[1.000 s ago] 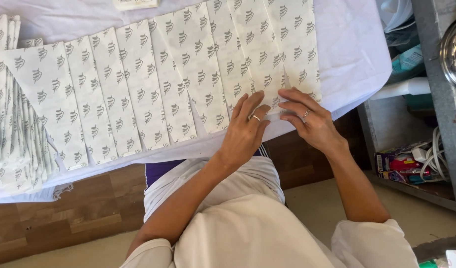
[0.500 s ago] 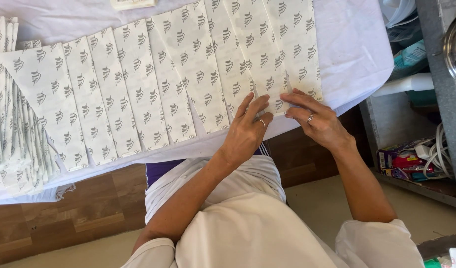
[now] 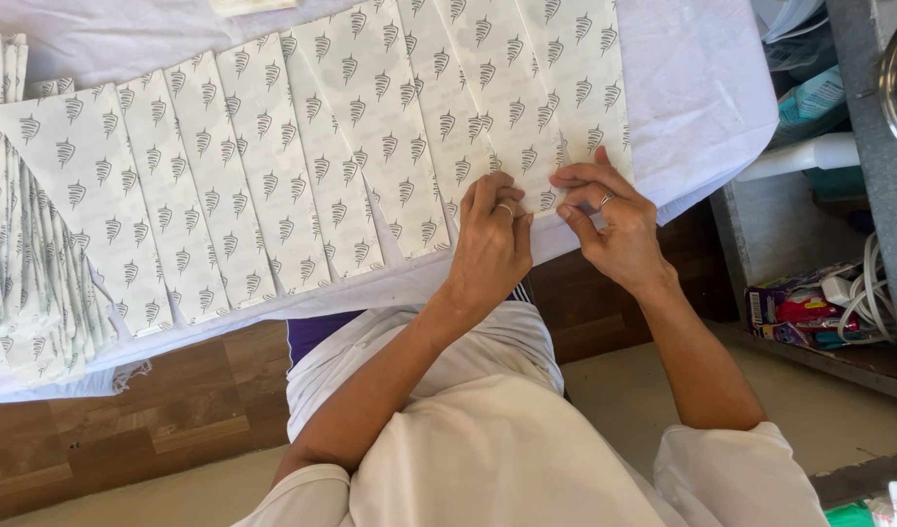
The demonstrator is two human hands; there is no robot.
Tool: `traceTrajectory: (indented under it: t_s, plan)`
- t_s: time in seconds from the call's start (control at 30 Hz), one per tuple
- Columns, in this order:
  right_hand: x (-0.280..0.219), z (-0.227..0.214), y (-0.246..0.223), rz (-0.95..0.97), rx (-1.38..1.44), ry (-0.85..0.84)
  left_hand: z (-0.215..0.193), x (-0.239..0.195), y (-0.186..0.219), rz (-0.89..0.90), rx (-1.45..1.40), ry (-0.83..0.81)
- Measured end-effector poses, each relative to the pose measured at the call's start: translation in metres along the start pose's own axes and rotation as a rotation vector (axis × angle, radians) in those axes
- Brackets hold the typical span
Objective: Laying out printed paper strips, applying glue to one end of each, and folding them over.
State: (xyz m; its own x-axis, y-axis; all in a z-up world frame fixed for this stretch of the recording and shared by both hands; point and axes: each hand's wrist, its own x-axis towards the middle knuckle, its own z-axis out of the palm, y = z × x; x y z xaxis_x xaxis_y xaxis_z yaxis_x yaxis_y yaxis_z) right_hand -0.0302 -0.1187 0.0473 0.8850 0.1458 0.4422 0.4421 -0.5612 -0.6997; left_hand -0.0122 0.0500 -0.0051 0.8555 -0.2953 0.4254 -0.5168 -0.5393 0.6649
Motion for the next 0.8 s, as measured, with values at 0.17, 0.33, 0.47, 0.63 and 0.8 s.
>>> traceTrajectory:
  t_s: [0.17, 0.33, 0.47, 0.63, 0.8]
  plan:
    - [0.009, -0.005, -0.011, 0.083, 0.081, 0.002, 0.007, 0.002, -0.005, -0.061, -0.055, -0.001]
    - [0.011, 0.004, -0.012, 0.055, 0.037, -0.008, 0.013, 0.000, -0.014, -0.027, -0.056, 0.047]
    - [0.006, 0.014, -0.004, 0.021, -0.071, 0.042, 0.015, -0.004, -0.016, -0.024, -0.049, 0.059]
    - [-0.002, 0.008, -0.009, 0.016, -0.051, -0.001, 0.012, -0.005, -0.011, -0.026, -0.048, 0.042]
    - [-0.004, 0.009, 0.000, 0.030, -0.063, -0.032, 0.008, -0.002, -0.010, -0.033, -0.021, 0.007]
